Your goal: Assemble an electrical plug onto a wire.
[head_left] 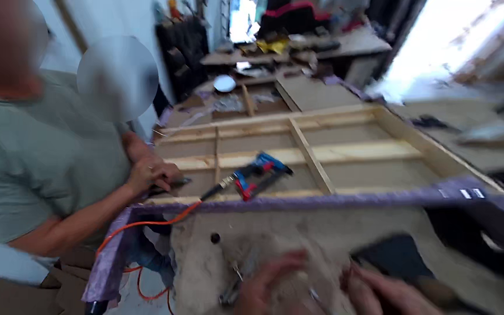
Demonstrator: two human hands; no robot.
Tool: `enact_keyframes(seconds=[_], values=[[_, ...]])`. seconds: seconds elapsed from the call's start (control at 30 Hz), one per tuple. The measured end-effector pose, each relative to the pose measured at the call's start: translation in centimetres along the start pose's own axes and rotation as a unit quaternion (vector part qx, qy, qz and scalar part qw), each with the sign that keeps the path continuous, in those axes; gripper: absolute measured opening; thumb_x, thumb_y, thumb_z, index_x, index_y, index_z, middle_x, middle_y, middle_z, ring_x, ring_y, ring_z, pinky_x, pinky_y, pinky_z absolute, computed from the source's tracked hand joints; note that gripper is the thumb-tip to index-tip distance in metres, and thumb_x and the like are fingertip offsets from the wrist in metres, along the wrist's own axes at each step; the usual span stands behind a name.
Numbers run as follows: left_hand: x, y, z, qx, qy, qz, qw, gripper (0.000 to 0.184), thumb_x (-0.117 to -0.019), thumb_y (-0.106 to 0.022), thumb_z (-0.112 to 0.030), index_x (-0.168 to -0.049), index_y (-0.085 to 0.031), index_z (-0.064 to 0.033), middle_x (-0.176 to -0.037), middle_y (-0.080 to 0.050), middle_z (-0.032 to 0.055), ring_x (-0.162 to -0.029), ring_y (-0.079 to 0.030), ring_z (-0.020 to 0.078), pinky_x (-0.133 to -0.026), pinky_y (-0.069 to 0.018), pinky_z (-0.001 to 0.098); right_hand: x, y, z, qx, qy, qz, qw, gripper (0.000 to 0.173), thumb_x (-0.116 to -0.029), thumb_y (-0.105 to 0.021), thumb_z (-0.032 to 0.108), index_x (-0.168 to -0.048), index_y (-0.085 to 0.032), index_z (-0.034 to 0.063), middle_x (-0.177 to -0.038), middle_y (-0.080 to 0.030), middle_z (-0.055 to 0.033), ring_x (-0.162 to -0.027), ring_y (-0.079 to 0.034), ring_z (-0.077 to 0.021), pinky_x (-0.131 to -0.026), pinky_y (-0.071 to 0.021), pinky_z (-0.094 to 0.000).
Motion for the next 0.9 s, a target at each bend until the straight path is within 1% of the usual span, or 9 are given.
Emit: enact_keyframes(seconds=[0.1, 0.17, 0.27, 0.4, 0.5, 0.6, 0.73, 0.87, 0.9], values=[[1.0, 5.7, 0.8, -0.156, 0.002, -0.067, 0.985, 0.019, -0.1025, -0.059, -0.018, -0.112, -0.073, -0.0091, -0.102, -0.076, 0.0047, -0.094, -0.074, 0.0167, -0.085, -0.0625, 0.0342, -1.3, 4.8, -2.1, -0.052, -0.081, -0.027, 0.995, 0.014, -0.0975, -0.066, 0.019, -0.104, -0.074, 0.0097, -0.093, -0.074, 0.0022, -0.077, -0.070, -0.0059, -0.067, -0.0617, -0.0246], [2.5, 8.4, 2.2, -0.263, 0.040, -0.070, 0.961, 0.018, -0.0997, -0.058, -0.010, -0.109, -0.072, -0.0042, -0.092, -0.074, 0.0019, -0.080, -0.073, 0.0111, -0.072, -0.0633, 0.0291, -1.1, 7.0, -3.8, -0.100, -0.100, -0.064, 0.988, 0.017, -0.0982, -0.066, 0.020, -0.112, -0.074, 0.0133, -0.099, -0.075, 0.0033, -0.079, -0.072, -0.0101, -0.069, -0.0642, -0.0285], [5.2, 9.2, 4.3, -0.416, 0.130, 0.001, 0.900, 0.021, -0.0968, -0.062, -0.012, -0.108, -0.073, 0.0029, -0.086, -0.073, 0.0061, -0.072, -0.068, 0.0092, -0.068, -0.0593, 0.0296, 1.9, 6.8, -5.1, -0.140, -0.184, -0.032, 0.972, 0.015, -0.0987, -0.066, 0.017, -0.110, -0.075, 0.0133, -0.095, -0.075, 0.0030, -0.076, -0.072, -0.0106, -0.066, -0.0637, -0.0294], [6.9, 6.9, 8.0, -0.589, 0.044, 0.045, 0.806, 0.022, -0.0928, -0.069, -0.034, -0.089, -0.078, -0.0143, -0.078, -0.072, -0.0022, -0.072, -0.069, 0.0106, -0.064, -0.0600, 0.0319, 8.3, 1.8, -4.1, -0.245, -0.314, 0.086, 0.913, 0.020, -0.0965, -0.064, 0.000, -0.111, -0.075, 0.0056, -0.097, -0.077, 0.0006, -0.080, -0.074, -0.0109, -0.073, -0.0650, -0.0321], [5.7, 5.7, 10.7, -0.668, -0.002, 0.065, 0.741, 0.027, -0.0869, -0.069, -0.039, -0.098, -0.077, -0.0152, -0.084, -0.071, 0.0020, -0.075, -0.070, 0.0191, -0.064, -0.0595, 0.0372, 11.3, -0.8, -3.6, -0.254, -0.356, 0.140, 0.888, 0.018, -0.0926, -0.066, -0.004, -0.109, -0.074, -0.0030, -0.094, -0.077, -0.0057, -0.077, -0.075, -0.0118, -0.071, -0.0654, -0.0313], [4.9, 5.3, 12.7, -0.701, 0.054, 0.106, 0.703, 0.024, -0.0853, -0.072, -0.028, -0.103, -0.077, -0.0131, -0.091, -0.071, 0.0072, -0.078, -0.071, 0.0247, -0.065, -0.0609, 0.0403, 11.4, -1.5, -3.9, -0.236, -0.387, 0.155, 0.878, 0.016, -0.0921, -0.068, -0.003, -0.108, -0.073, -0.0037, -0.089, -0.077, -0.0071, -0.075, -0.075, -0.0132, -0.070, -0.0653, -0.0308], [5.2, 5.6, 13.0, -0.678, 0.066, 0.083, 0.727, 0.011, -0.0852, -0.071, -0.018, -0.090, -0.079, -0.0120, -0.087, -0.070, 0.0057, -0.075, -0.071, 0.0214, -0.061, -0.0608, 0.0379, 10.8, -2.4, -5.2, -0.255, -0.386, 0.145, 0.875, 0.014, -0.0927, -0.067, -0.003, -0.105, -0.073, -0.0019, -0.090, -0.077, -0.0079, -0.075, -0.075, -0.0166, -0.070, -0.0658, -0.0325], [5.2, 6.4, 10.8, -0.559, 0.071, 0.034, 0.826, 0.014, -0.0896, -0.070, -0.027, -0.096, -0.080, -0.0205, -0.098, -0.076, -0.0071, -0.091, -0.069, 0.0098, -0.078, -0.0588, 0.0301, 10.8, -3.7, -5.1, -0.300, -0.375, 0.144, 0.865, 0.015, -0.0927, -0.064, -0.006, -0.106, -0.072, -0.0030, -0.099, -0.077, -0.0106, -0.080, -0.076, -0.0187, -0.073, -0.0659, -0.0342], [5.2, 6.3, 10.2, -0.532, 0.070, 0.023, 0.843, 0.014, -0.0892, -0.071, -0.028, -0.097, -0.081, -0.0214, -0.095, -0.076, -0.0098, -0.089, -0.068, 0.0063, -0.077, -0.0578, 0.0273, 10.7, -3.8, -4.9, -0.302, -0.370, 0.141, 0.867, 0.016, -0.0924, -0.064, -0.007, -0.106, -0.072, -0.0033, -0.099, -0.077, -0.0103, -0.080, -0.075, -0.0179, -0.073, -0.0660, -0.0335]])
Point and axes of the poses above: each hand's wrist, its own x-axis away from the middle knuckle, its own y-axis out of the back of the hand, z = x × y, the point moved 3 cm from there along -x, towards the middle knuckle
